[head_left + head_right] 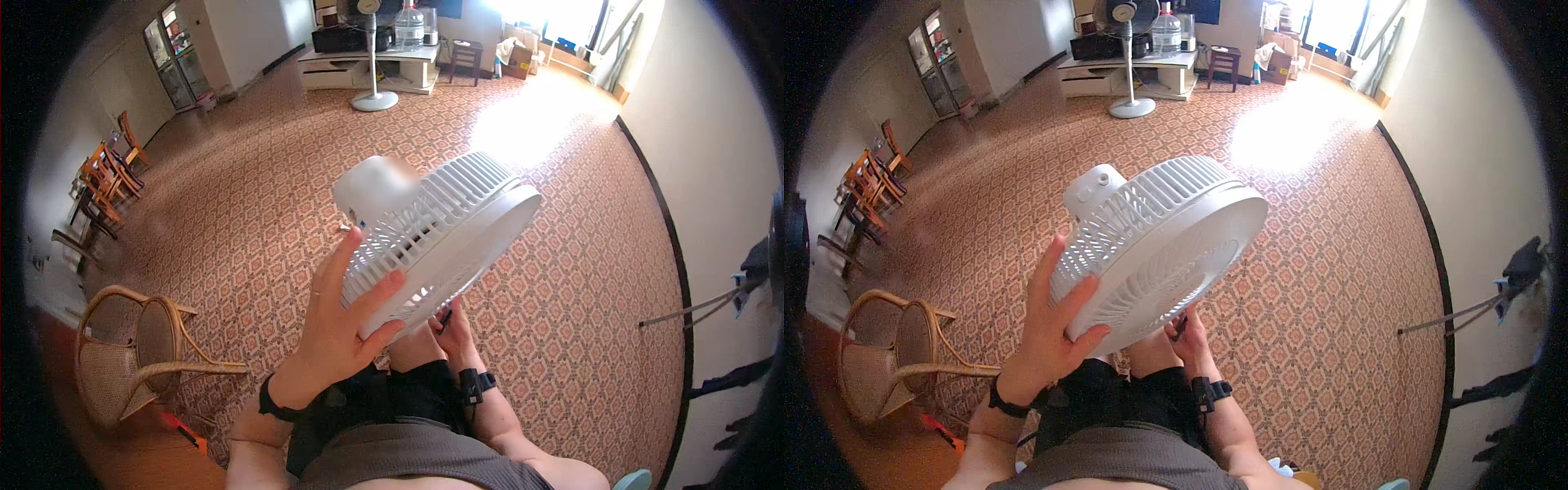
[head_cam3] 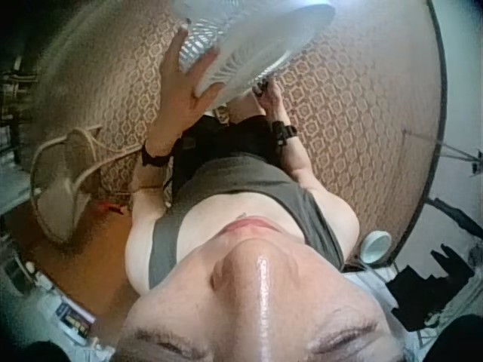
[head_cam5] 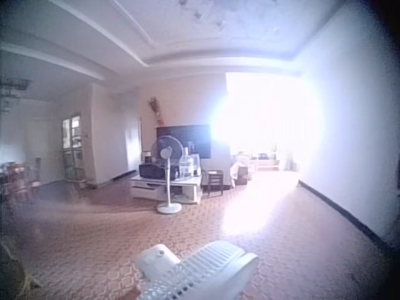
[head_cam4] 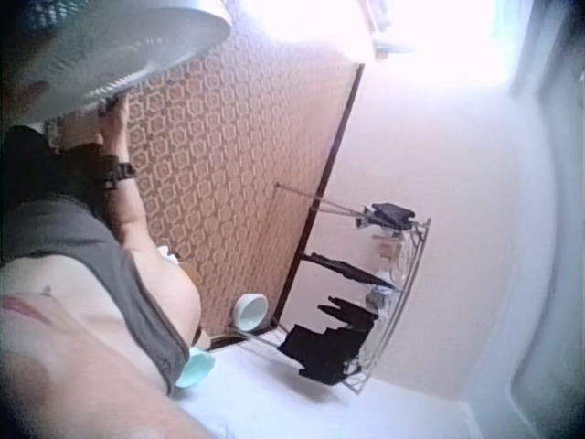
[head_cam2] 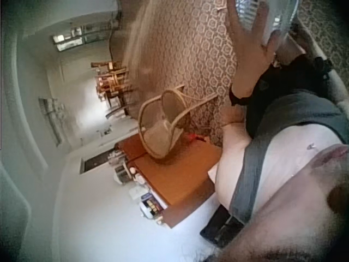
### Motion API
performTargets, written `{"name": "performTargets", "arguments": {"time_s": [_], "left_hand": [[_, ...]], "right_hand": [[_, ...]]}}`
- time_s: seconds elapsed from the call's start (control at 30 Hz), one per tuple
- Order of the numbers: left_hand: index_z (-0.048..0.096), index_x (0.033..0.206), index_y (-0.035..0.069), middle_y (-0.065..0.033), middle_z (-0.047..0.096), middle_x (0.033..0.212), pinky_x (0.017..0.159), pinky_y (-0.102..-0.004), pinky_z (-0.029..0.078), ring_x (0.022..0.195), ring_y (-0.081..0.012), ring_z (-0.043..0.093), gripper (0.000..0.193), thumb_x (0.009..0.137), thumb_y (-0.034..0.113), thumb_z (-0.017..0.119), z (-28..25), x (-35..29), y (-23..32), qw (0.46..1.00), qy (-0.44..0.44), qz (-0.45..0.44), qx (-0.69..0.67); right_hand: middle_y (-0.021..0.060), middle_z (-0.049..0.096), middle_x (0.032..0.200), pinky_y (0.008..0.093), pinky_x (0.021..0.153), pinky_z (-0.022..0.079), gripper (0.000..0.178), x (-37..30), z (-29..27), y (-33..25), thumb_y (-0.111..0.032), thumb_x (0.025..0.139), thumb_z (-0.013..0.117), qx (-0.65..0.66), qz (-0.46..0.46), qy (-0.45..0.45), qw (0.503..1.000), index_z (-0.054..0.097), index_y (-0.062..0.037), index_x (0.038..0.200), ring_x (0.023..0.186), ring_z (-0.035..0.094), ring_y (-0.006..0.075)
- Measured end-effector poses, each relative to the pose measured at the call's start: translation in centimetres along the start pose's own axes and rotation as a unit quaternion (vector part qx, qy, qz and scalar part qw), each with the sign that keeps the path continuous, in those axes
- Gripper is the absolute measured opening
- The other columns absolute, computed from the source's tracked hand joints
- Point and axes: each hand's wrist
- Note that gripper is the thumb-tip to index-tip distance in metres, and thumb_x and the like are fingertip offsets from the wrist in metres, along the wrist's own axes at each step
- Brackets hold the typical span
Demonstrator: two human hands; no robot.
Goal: The recorder uses a screwdriver to disassemble and then reassemble a white electric pedestal fan while seated.
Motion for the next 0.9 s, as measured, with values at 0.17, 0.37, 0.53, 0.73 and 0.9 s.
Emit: {"name": "performTargets", "arguments": {"time_s": [0.17,0.37,0.53,0.73,0.9], "left_hand": [[0.060,0.122,0.012,-0.0255,0.036,0.141,0.103,-0.0491,0.033,0.127,-0.0420,0.039,0.054,0.075,0.031,0.077,0.4,-1.9,0.0,0.996,0.088,-0.035,0.006],[0.055,0.115,0.005,-0.0175,0.051,0.117,0.092,-0.0414,0.045,0.108,-0.0319,0.054,0.056,0.069,0.019,0.084,3.3,-9.7,0.8,0.969,0.159,-0.191,-0.007],[0.052,0.115,0.002,-0.0160,0.061,0.105,0.080,-0.0329,0.052,0.091,-0.0254,0.064,0.059,0.067,0.014,0.085,5.1,-12.5,0.7,0.898,0.082,-0.376,-0.212],[0.062,0.103,0.000,-0.0134,0.067,0.095,0.072,-0.0316,0.054,0.081,-0.0234,0.068,0.038,0.071,0.010,0.081,4.8,-10.7,1.5,0.937,0.022,-0.292,-0.192],[0.066,0.102,0.002,-0.0130,0.067,0.095,0.071,-0.0306,0.054,0.081,-0.0221,0.068,0.034,0.071,0.006,0.080,5.3,-10.7,1.3,0.956,0.023,-0.217,-0.195]], "right_hand": [[-0.0037,0.053,0.076,0.0239,0.047,0.032,0.032,-0.2,1.6,0.2,-0.044,0.094,0.054,-0.058,0.035,0.047,0.997,0.058,-0.0124,0.099,0.061,0.043,0.0103],[-0.0034,0.064,0.106,0.0231,0.049,0.033,0.037,-0.2,-1.1,-0.2,-0.046,0.095,0.051,-0.011,0.053,-0.069,0.996,0.057,-0.0149,0.114,0.081,0.055,0.0093],[-0.0018,0.063,0.107,0.0202,0.043,0.034,0.033,-1.2,-1.8,0.1,-0.040,0.096,0.053,-0.037,0.075,-0.040,0.996,0.057,-0.0127,0.114,0.076,0.053,0.0087],[0.0006,0.064,0.103,0.0187,0.043,0.032,0.033,-0.4,-4.1,-0.9,-0.040,0.096,0.052,0.008,0.068,-0.111,0.991,0.059,-0.0119,0.111,0.069,0.052,0.0078],[0.0021,0.065,0.096,0.0189,0.040,0.028,0.033,0.9,-2.2,-1.1,-0.041,0.096,0.051,0.071,0.071,-0.007,0.995,0.060,-0.0114,0.108,0.063,0.050,0.0089]]}}
Point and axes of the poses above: each hand's wrist, its own x-axis towards the middle knuckle, its own z-axis out of the palm, y = z × x
